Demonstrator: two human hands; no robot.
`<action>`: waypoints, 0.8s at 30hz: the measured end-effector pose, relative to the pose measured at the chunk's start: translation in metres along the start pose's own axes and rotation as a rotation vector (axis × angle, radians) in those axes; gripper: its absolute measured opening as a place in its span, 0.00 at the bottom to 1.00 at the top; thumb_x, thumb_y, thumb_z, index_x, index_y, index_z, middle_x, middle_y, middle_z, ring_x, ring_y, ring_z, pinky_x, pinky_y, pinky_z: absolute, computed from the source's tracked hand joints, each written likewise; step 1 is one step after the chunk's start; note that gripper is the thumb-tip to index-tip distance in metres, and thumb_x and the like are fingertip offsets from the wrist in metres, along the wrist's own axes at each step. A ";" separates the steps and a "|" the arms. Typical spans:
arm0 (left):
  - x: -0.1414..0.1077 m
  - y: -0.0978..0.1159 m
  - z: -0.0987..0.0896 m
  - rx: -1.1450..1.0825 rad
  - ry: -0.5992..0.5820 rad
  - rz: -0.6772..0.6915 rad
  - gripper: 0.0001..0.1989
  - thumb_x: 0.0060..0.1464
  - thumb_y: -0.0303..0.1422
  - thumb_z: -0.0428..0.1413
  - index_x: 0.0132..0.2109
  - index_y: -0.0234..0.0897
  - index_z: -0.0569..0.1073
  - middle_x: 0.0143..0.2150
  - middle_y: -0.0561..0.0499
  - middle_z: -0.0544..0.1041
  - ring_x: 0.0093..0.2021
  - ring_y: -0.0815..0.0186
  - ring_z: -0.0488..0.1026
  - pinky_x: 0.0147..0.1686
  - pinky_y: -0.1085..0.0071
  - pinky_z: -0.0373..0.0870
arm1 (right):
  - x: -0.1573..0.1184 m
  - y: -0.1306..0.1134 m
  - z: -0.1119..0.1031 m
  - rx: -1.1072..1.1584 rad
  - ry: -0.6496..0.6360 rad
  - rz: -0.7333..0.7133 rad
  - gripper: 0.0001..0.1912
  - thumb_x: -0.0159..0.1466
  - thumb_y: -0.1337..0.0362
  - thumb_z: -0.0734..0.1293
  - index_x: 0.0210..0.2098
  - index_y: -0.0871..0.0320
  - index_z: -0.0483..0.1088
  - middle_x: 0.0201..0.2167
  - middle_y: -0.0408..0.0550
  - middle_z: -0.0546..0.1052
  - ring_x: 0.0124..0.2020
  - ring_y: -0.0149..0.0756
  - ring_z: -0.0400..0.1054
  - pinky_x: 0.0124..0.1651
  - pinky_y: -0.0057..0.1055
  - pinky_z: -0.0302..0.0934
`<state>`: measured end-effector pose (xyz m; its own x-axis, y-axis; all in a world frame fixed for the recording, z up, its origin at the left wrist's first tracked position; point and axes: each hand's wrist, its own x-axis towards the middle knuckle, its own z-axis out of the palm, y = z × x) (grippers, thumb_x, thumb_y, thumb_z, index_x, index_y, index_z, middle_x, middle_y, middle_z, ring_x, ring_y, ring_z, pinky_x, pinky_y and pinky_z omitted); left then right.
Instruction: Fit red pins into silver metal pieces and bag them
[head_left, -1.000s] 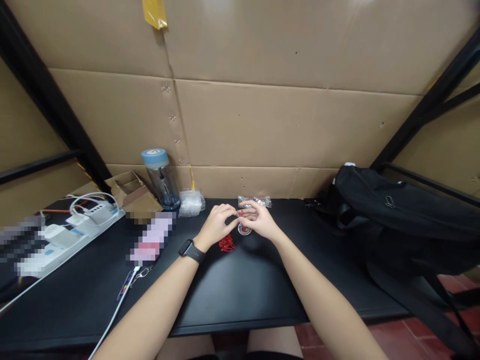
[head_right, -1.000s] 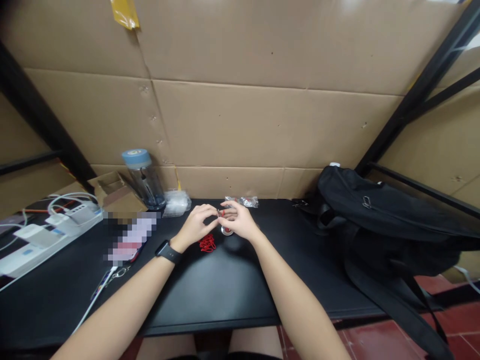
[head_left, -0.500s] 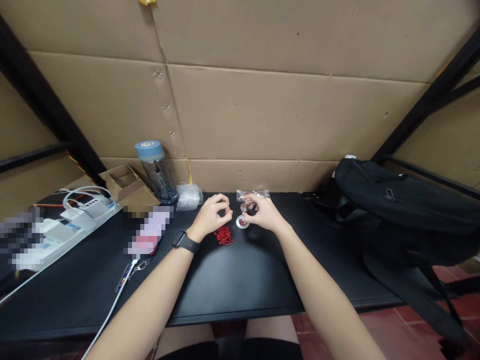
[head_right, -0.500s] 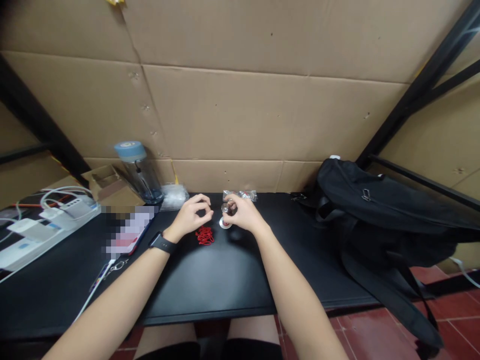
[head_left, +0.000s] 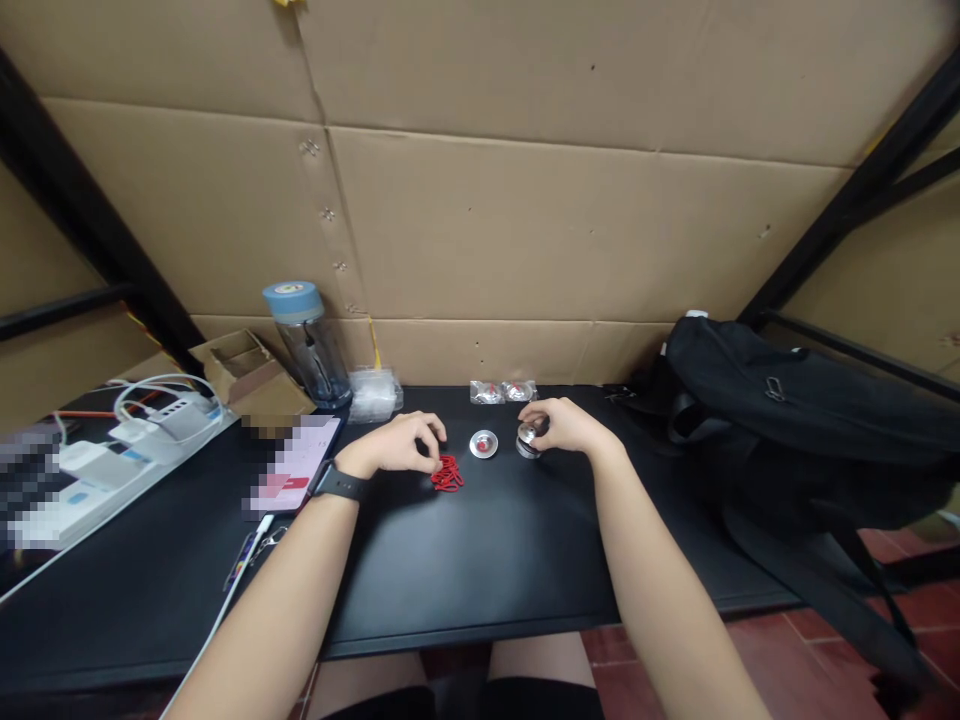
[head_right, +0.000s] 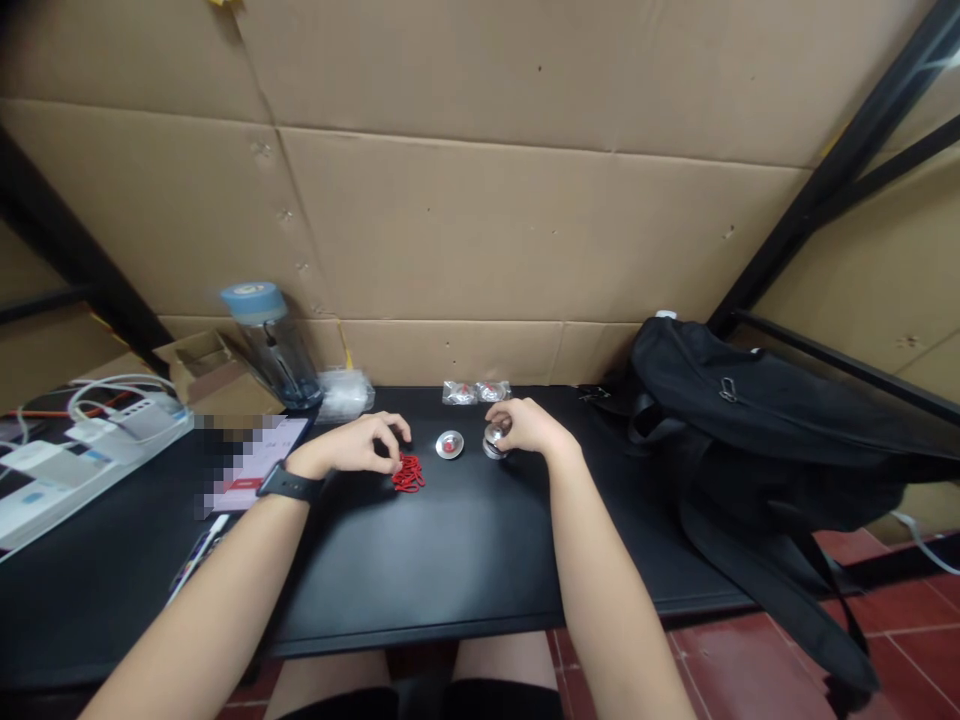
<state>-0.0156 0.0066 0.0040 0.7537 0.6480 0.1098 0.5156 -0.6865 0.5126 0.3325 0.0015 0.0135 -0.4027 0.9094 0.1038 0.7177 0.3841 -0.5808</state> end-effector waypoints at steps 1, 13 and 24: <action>0.000 -0.001 0.000 0.001 -0.005 -0.005 0.03 0.48 0.37 0.65 0.29 0.47 0.83 0.48 0.52 0.77 0.45 0.62 0.75 0.51 0.68 0.66 | 0.000 0.001 0.001 0.015 -0.012 0.002 0.22 0.45 0.72 0.73 0.41 0.54 0.79 0.36 0.44 0.84 0.38 0.40 0.78 0.42 0.29 0.69; 0.004 0.000 0.000 0.058 0.075 0.025 0.07 0.54 0.29 0.57 0.32 0.39 0.80 0.40 0.51 0.78 0.41 0.66 0.75 0.47 0.71 0.67 | 0.006 -0.003 0.003 -0.064 -0.098 0.051 0.24 0.49 0.60 0.79 0.46 0.55 0.79 0.39 0.48 0.83 0.43 0.42 0.77 0.45 0.31 0.67; 0.021 0.025 0.031 0.367 0.288 0.013 0.08 0.63 0.33 0.54 0.45 0.42 0.76 0.45 0.51 0.78 0.45 0.62 0.71 0.45 0.65 0.61 | 0.022 -0.039 0.060 -0.111 -0.066 -0.295 0.12 0.56 0.66 0.75 0.41 0.56 0.79 0.38 0.47 0.82 0.39 0.38 0.75 0.45 0.29 0.64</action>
<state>0.0255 -0.0075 -0.0075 0.6438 0.6683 0.3726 0.6561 -0.7327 0.1805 0.2618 -0.0028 -0.0097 -0.6356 0.7457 0.2000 0.6211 0.6478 -0.4412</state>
